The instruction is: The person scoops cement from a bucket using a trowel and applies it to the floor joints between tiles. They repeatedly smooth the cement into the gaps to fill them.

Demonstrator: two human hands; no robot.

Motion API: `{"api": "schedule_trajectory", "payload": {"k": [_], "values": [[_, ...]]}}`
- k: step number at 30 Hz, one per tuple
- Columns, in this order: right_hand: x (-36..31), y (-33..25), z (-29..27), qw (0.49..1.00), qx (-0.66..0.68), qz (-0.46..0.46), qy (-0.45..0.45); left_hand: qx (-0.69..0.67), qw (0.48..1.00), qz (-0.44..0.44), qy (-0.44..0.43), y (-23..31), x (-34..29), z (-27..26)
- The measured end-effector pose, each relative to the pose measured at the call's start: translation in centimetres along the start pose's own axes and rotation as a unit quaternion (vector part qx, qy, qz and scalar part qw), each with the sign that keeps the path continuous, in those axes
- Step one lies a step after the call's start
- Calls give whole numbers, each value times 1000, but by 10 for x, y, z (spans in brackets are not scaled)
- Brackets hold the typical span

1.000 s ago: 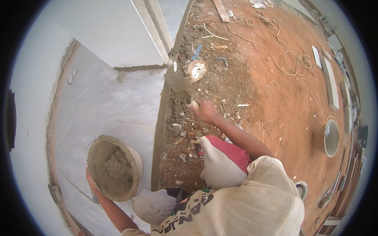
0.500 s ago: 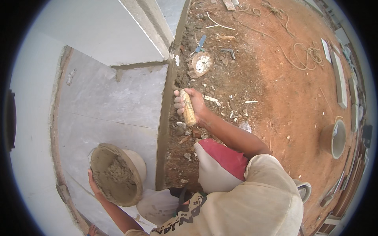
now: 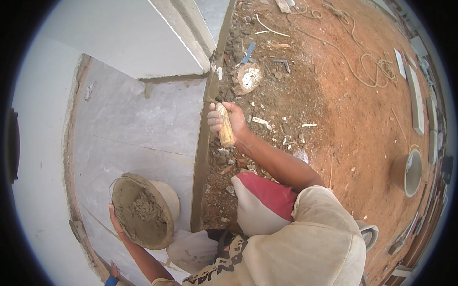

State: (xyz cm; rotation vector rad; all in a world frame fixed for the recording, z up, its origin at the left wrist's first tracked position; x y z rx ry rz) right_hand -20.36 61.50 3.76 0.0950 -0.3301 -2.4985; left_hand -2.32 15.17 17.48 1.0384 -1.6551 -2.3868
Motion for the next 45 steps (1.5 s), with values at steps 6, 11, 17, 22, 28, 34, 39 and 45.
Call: {"api": "schedule_trajectory", "payload": {"k": [6,11,17,22,28,34,39,45], "values": [[11,1,8,1000,6,-4,4,-12,1000,0,-6,-1,1,0],[24,-3,17,999,7,-35,11,-6,999,15,-31,0,4,-1],[31,-12,52,996,-55,-61,-35,16,998,58,-27,-1,8,-9],[16,-15,50,965,-228,-121,37,121,987,104,-17,9,9,-11],[-38,-2,11,857,-457,-102,213,294,933,208,6,21,20,-25],[-54,-23,21,496,-820,-40,282,307,929,208,-13,29,15,-10],[-56,-50,27,79,-943,-150,285,344,909,235,1,28,14,-15],[-48,-65,52,0,-937,-154,313,311,926,214,-7,27,16,-10]]}}
Point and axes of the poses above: each hand's wrist, its own x-axis towards the middle knuckle, its own z-axis out of the palm, y = z × x, the point moved 2 cm from there along x, towards the middle knuckle, and after that the axes turned 5 degrees about -x, right-handed, at the moved point
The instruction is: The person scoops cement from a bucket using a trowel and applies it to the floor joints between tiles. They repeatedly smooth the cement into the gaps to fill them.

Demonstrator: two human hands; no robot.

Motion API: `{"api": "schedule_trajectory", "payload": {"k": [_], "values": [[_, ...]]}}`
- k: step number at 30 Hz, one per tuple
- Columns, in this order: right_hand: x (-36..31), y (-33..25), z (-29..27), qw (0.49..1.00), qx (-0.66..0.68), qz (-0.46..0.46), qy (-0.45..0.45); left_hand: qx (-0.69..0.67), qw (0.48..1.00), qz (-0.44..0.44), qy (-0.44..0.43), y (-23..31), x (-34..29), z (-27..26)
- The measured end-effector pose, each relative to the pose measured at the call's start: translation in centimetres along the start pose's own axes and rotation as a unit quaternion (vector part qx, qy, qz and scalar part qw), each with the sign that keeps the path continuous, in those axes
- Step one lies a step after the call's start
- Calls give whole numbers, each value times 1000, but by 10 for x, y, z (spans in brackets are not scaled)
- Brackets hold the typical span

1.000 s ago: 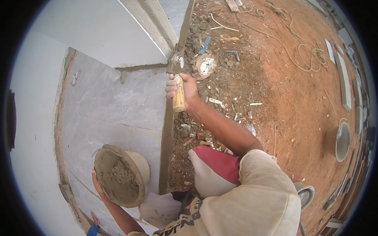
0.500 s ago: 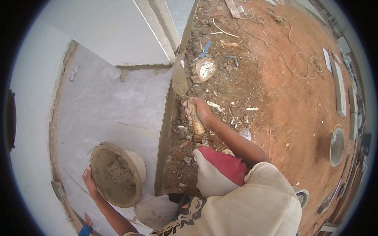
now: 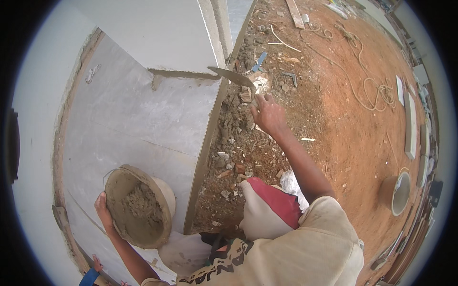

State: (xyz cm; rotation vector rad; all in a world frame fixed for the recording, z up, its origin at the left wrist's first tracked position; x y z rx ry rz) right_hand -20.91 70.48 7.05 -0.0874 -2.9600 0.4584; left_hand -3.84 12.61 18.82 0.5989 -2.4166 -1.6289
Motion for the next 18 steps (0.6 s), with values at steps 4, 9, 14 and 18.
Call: {"api": "schedule_trajectory", "payload": {"k": [4,9,14,18], "values": [[6,-7,1,998,-54,-14,-1,11,1000,1,-7,0,0,-2],[14,-25,-4,995,-73,-19,-63,40,999,6,0,1,0,-3],[20,-36,-7,996,-76,-29,-41,0,1000,5,7,-1,0,0],[23,-40,3,994,-100,-32,-17,-1,1000,18,4,-9,5,-5]]}}
Point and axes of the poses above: each hand's wrist, its own x-axis towards the middle knuckle, its own z-axis out of the palm, y = z × x, the point moved 2 cm from there along x, towards the middle knuckle, and after that the axes turned 5 degrees about -x, right-handed, at the moved point
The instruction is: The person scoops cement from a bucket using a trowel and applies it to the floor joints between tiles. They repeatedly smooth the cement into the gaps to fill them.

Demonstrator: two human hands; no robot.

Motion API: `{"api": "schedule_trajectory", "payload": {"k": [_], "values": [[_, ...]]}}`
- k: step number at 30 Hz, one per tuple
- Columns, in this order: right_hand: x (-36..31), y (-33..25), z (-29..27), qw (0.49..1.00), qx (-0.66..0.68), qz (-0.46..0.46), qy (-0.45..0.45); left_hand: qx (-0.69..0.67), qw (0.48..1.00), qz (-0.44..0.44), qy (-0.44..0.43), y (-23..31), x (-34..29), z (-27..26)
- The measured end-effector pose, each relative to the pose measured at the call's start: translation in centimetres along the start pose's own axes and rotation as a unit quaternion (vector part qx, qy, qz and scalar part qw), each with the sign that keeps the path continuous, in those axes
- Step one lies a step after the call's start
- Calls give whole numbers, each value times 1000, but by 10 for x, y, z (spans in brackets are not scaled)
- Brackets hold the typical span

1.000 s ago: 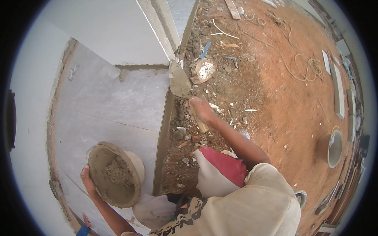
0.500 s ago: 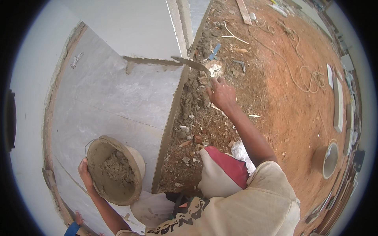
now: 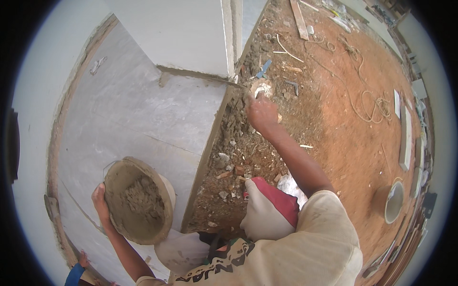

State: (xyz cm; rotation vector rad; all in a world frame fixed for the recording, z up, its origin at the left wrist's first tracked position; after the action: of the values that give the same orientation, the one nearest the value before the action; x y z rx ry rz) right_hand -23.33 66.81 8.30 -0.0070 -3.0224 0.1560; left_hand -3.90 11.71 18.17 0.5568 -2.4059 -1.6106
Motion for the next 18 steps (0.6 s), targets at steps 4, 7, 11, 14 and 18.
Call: {"api": "schedule_trajectory", "payload": {"k": [4,7,11,14,18], "values": [[-4,-11,1,1000,-1,12,23,-13,1000,-9,7,2,-3,3],[-7,-19,-7,999,6,22,24,18,1000,1,11,6,-5,0],[-10,-27,-13,998,11,61,-2,15,1000,-4,9,1,-3,-1],[-15,-25,-11,997,9,66,25,-7,1000,-14,7,4,-4,2],[-18,-25,-11,997,24,62,32,-28,1000,-8,-3,-2,-3,-2]]}}
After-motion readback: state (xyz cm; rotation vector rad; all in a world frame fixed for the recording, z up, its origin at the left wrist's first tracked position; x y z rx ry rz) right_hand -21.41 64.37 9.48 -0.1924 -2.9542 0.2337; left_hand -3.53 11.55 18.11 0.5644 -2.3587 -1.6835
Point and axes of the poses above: each hand's wrist, its own x-axis towards the middle knuckle, its own z-axis out of the palm, y = z × x, the point moved 2 cm from there along x, towards the middle knuckle, and after that the axes turned 5 degrees about -x, right-handed, at the moved point
